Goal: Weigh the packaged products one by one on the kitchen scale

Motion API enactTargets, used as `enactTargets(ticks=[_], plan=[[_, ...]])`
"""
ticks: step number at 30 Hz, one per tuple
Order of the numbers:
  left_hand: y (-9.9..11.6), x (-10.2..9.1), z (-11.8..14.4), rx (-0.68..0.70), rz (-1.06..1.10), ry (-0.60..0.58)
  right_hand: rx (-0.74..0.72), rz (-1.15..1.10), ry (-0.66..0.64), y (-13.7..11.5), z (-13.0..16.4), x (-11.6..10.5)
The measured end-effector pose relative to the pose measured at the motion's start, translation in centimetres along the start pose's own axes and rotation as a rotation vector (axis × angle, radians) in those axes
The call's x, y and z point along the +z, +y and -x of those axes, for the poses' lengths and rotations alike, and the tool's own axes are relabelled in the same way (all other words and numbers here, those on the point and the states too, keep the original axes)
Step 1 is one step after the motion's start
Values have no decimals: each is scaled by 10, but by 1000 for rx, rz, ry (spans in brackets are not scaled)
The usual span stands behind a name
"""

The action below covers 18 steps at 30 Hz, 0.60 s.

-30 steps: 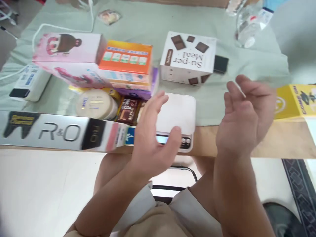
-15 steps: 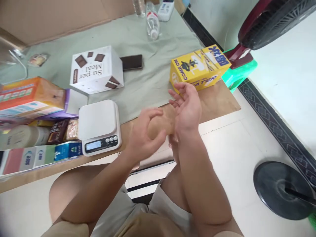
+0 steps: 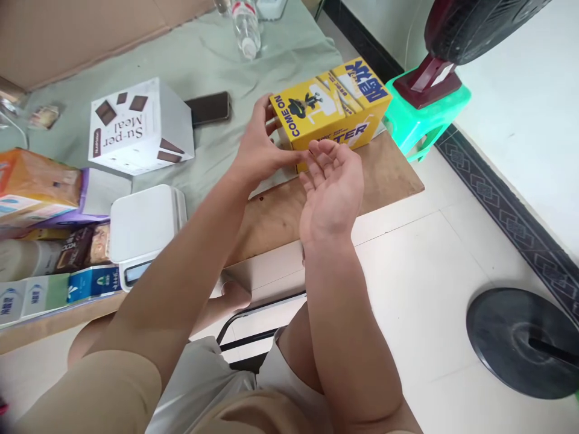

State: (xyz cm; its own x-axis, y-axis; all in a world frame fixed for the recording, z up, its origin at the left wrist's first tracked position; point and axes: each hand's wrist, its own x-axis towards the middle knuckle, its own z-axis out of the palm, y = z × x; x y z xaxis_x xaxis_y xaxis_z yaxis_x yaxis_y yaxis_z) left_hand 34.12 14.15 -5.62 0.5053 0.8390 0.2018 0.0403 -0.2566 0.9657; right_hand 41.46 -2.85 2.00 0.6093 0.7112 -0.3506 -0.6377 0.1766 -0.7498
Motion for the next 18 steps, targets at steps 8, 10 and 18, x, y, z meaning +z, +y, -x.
enactTargets(ticks=[8, 10, 18], plan=[[24, -37, 74, 1, 80, 172, 26, 17, 68, 2, 15, 18], [39, -62, 98, 29, 83, 194, -16, 65, -14, 12, 10, 12], [105, -176, 186, 203, -65, 184, -308, 365, -278, 63, 19, 23]])
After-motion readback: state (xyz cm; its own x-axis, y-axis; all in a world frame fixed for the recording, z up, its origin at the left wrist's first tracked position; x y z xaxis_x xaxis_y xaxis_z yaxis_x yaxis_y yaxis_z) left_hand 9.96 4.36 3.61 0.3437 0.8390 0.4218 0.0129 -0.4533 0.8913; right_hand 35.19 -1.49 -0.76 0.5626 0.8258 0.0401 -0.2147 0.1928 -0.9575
